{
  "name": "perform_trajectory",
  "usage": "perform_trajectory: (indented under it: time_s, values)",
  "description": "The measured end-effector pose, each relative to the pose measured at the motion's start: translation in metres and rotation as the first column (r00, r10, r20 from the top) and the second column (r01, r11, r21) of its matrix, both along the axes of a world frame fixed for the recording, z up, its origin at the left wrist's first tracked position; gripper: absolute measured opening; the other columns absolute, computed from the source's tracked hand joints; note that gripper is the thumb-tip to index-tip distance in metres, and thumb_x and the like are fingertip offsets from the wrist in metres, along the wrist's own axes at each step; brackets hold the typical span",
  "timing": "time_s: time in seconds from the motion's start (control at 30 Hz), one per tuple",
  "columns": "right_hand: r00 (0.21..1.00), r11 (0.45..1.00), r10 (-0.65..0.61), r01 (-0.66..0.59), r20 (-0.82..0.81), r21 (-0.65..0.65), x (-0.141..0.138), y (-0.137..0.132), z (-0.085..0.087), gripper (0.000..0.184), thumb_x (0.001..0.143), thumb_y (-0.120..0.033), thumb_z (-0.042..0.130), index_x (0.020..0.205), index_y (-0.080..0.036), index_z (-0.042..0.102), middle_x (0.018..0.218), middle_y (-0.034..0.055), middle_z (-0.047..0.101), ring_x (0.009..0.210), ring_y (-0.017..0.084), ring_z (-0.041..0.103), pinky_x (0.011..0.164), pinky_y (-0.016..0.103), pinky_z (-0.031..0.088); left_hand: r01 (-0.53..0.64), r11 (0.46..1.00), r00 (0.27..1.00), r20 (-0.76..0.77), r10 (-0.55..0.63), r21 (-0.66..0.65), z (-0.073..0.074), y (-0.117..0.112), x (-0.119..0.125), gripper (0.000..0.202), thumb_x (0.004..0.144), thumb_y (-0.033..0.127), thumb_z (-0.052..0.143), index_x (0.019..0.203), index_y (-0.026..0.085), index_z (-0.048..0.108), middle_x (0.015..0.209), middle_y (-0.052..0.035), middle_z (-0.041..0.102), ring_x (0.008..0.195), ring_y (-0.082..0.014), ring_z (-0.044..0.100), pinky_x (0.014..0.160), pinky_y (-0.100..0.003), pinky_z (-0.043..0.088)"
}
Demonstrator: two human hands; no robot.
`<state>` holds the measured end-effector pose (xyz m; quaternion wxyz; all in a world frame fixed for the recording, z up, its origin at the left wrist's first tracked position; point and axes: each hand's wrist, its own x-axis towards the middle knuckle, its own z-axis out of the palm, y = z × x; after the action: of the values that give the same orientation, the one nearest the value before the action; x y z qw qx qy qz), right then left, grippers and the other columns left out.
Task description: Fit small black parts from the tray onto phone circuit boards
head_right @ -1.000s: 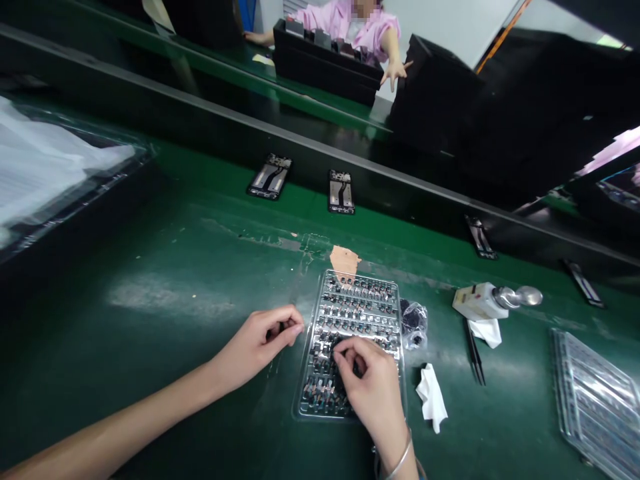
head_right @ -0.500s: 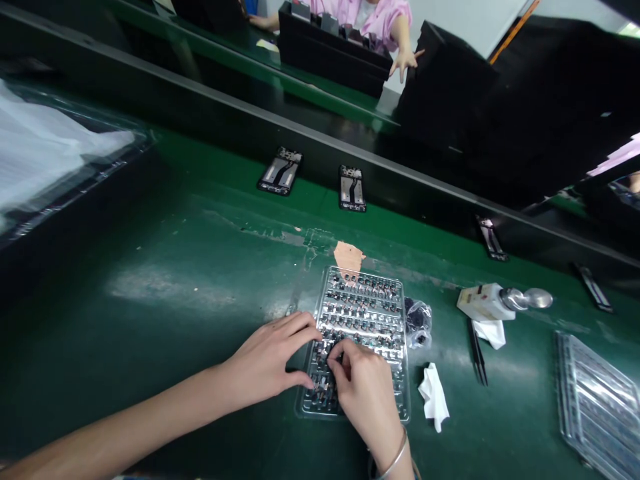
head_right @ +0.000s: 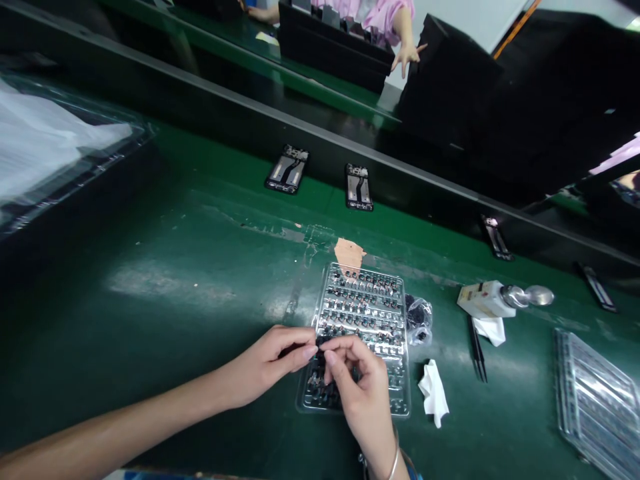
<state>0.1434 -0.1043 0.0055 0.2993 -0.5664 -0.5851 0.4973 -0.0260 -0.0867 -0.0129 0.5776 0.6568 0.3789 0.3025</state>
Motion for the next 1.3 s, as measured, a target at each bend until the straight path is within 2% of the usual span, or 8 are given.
perform_trajectory:
  time_s: [0.43, 0.6, 0.7, 0.8, 0.9, 1.0, 1.13, 1.3]
  values:
    - [0.995, 0.999, 0.032, -0.032, 0.097, 0.005, -0.009, -0.003, -0.003, 0.014, 0.082, -0.03, 0.053, 0.076, -0.018, 0.055, 0.054, -0.0038, 0.051, 0.049, 0.01, 0.046, 0.049, 0.022, 0.035, -0.063, 0.996, 0.991, -0.109, 0.07, 0.07, -0.002, -0.005, 0.003, 0.029, 0.091, 0.025, 0.035, 0.064, 0.017, 0.04, 0.06, 0.0048, 0.038, 0.056, -0.0094, 0.038, 0.055, -0.021, 0.03]
    - [0.988, 0.988, -0.151, 0.151, 0.023, -0.023, 0.033, -0.004, 0.008, 0.015, 0.082, -0.032, 0.053, 0.077, -0.018, 0.053, 0.051, -0.0042, 0.05, 0.048, 0.01, 0.044, 0.049, 0.023, 0.033, 0.033, 0.969, 0.992, -0.122, -0.003, 0.246, -0.003, -0.008, 0.004, 0.026, 0.091, 0.02, 0.035, 0.072, 0.016, 0.051, 0.072, -0.0007, 0.052, 0.067, -0.0124, 0.049, 0.063, -0.023, 0.039]
    - [0.945, 0.953, -0.301, 0.303, 0.131, 0.003, 0.069, -0.007, 0.008, 0.017, 0.081, -0.035, 0.054, 0.08, -0.017, 0.054, 0.049, -0.0049, 0.047, 0.045, 0.01, 0.039, 0.046, 0.023, 0.027, 0.12, 0.94, 0.983, -0.173, -0.067, 0.32, -0.006, -0.01, 0.004, 0.024, 0.09, 0.017, 0.036, 0.076, 0.016, 0.055, 0.077, -0.0022, 0.056, 0.069, -0.0127, 0.053, 0.064, -0.024, 0.043]
    - [0.921, 0.957, -0.273, 0.29, 0.277, -0.02, 0.086, -0.005, 0.0, 0.022, 0.081, -0.039, 0.053, 0.079, -0.018, 0.054, 0.047, -0.0063, 0.041, 0.043, 0.01, 0.036, 0.045, 0.022, 0.026, 0.104, 0.931, 0.98, -0.198, -0.035, 0.349, -0.01, -0.01, 0.005, 0.024, 0.09, 0.015, 0.035, 0.08, 0.016, 0.057, 0.079, -0.0035, 0.058, 0.07, -0.0135, 0.054, 0.065, -0.026, 0.045]
    - [0.839, 0.973, -0.221, 0.226, 0.498, 0.05, 0.082, 0.0, -0.009, 0.022, 0.082, -0.04, 0.049, 0.077, -0.02, 0.054, 0.044, -0.0067, 0.041, 0.04, 0.011, 0.037, 0.044, 0.022, 0.024, 0.064, 0.929, 0.98, -0.197, 0.01, 0.364, -0.012, -0.008, 0.005, 0.025, 0.091, 0.016, 0.034, 0.081, 0.016, 0.058, 0.08, -0.0044, 0.058, 0.072, -0.0144, 0.055, 0.066, -0.027, 0.046]
    - [0.674, 0.974, -0.227, 0.16, 0.703, 0.16, 0.068, 0.009, -0.013, 0.018, 0.084, -0.037, 0.046, 0.079, -0.022, 0.056, 0.044, -0.0049, 0.05, 0.041, 0.014, 0.045, 0.046, 0.023, 0.024, 0.051, 0.933, 0.98, -0.196, 0.021, 0.356, -0.011, -0.007, 0.005, 0.025, 0.09, 0.015, 0.034, 0.079, 0.016, 0.057, 0.079, -0.004, 0.058, 0.071, -0.0143, 0.055, 0.064, -0.027, 0.047]
    - [0.527, 0.974, -0.223, 0.102, 0.82, 0.2, 0.057, 0.015, -0.014, 0.015, 0.084, -0.032, 0.046, 0.081, -0.024, 0.058, 0.051, -0.002, 0.059, 0.047, 0.018, 0.054, 0.047, 0.023, 0.025, 0.032, 0.937, 0.98, -0.194, 0.038, 0.348, -0.01, -0.007, 0.005, 0.025, 0.09, 0.015, 0.035, 0.079, 0.016, 0.057, 0.078, -0.0038, 0.058, 0.071, -0.0142, 0.055, 0.065, -0.028, 0.047]
    - [0.514, 0.914, -0.401, 0.172, 0.759, 0.367, 0.072, 0.004, -0.01, 0.023, 0.084, -0.039, 0.046, 0.083, -0.021, 0.061, 0.046, -0.0034, 0.051, 0.043, 0.014, 0.049, 0.047, 0.021, 0.029, 0.018, 0.95, 0.981, -0.189, 0.043, 0.312, -0.009, -0.008, 0.006, 0.023, 0.089, 0.015, 0.037, 0.079, 0.016, 0.058, 0.079, -0.004, 0.058, 0.071, -0.0144, 0.055, 0.066, -0.027, 0.047]
